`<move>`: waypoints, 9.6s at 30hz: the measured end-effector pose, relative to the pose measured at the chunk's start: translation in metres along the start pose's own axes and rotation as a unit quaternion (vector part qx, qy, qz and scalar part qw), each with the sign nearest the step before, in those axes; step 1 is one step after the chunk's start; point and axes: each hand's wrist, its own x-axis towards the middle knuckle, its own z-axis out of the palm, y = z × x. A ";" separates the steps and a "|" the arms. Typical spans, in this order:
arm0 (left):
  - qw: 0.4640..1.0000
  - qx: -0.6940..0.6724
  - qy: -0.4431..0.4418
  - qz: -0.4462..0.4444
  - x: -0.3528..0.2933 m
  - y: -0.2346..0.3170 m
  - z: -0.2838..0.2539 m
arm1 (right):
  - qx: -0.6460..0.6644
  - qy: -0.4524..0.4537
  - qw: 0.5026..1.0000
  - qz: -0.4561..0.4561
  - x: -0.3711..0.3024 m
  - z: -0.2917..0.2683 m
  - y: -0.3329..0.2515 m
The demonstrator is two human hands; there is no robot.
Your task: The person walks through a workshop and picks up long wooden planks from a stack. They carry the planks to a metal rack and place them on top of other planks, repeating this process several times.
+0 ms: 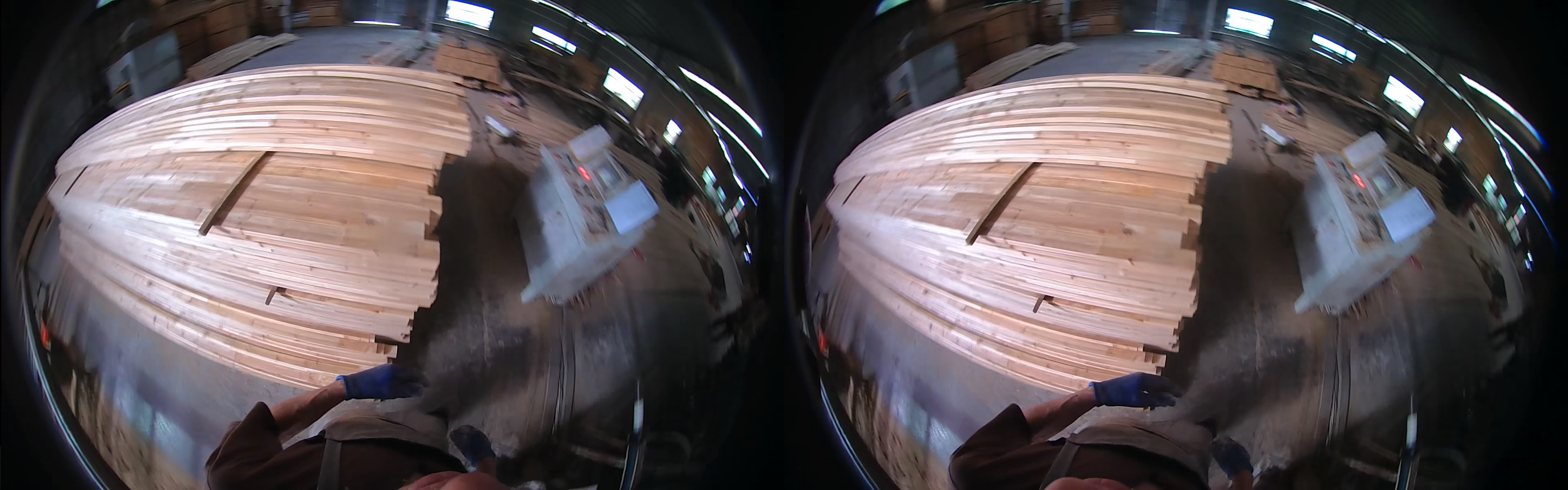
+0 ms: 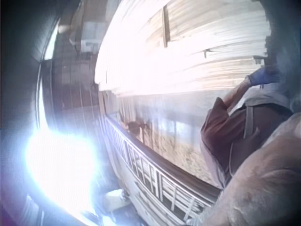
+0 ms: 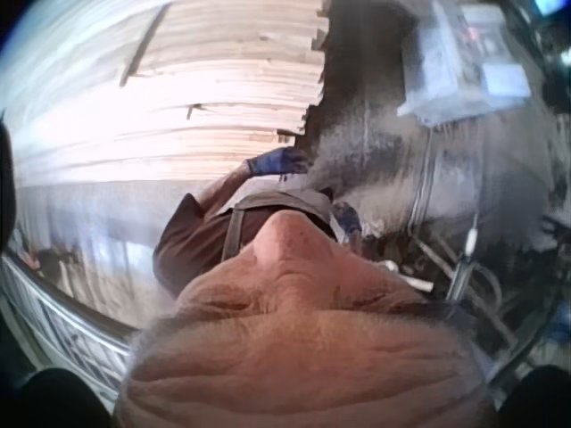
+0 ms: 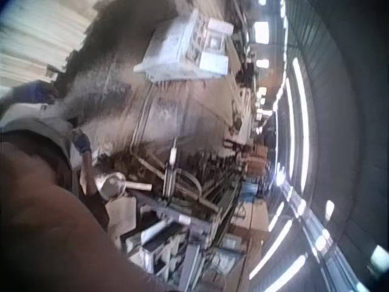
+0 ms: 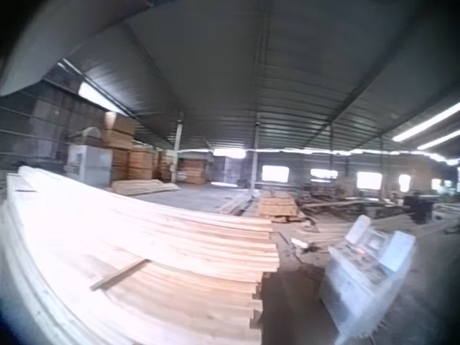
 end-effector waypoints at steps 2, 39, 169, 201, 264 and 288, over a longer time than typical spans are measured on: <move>0.998 -0.045 0.036 0.026 0.046 0.023 -0.009 | -0.002 -0.020 1.000 -0.017 0.054 -0.047 0.021; 0.696 -0.355 0.620 0.065 0.455 0.011 -0.248 | 0.159 0.176 0.787 -0.570 0.718 -0.596 -0.180; 0.607 -0.215 0.765 0.033 0.453 0.004 -0.337 | 0.088 -0.147 0.717 -0.676 0.709 -0.539 -0.308; 0.607 -0.169 0.776 0.022 0.436 0.014 -0.331 | 0.104 -0.172 0.741 -0.641 0.697 -0.534 -0.307; 0.500 -0.264 0.822 0.066 0.345 0.102 -0.316 | 0.436 -0.531 0.562 -0.462 0.761 -0.382 -0.426; 0.526 -0.316 0.771 0.168 0.343 0.105 -0.322 | 0.401 -0.517 0.525 -0.544 0.720 -0.414 -0.457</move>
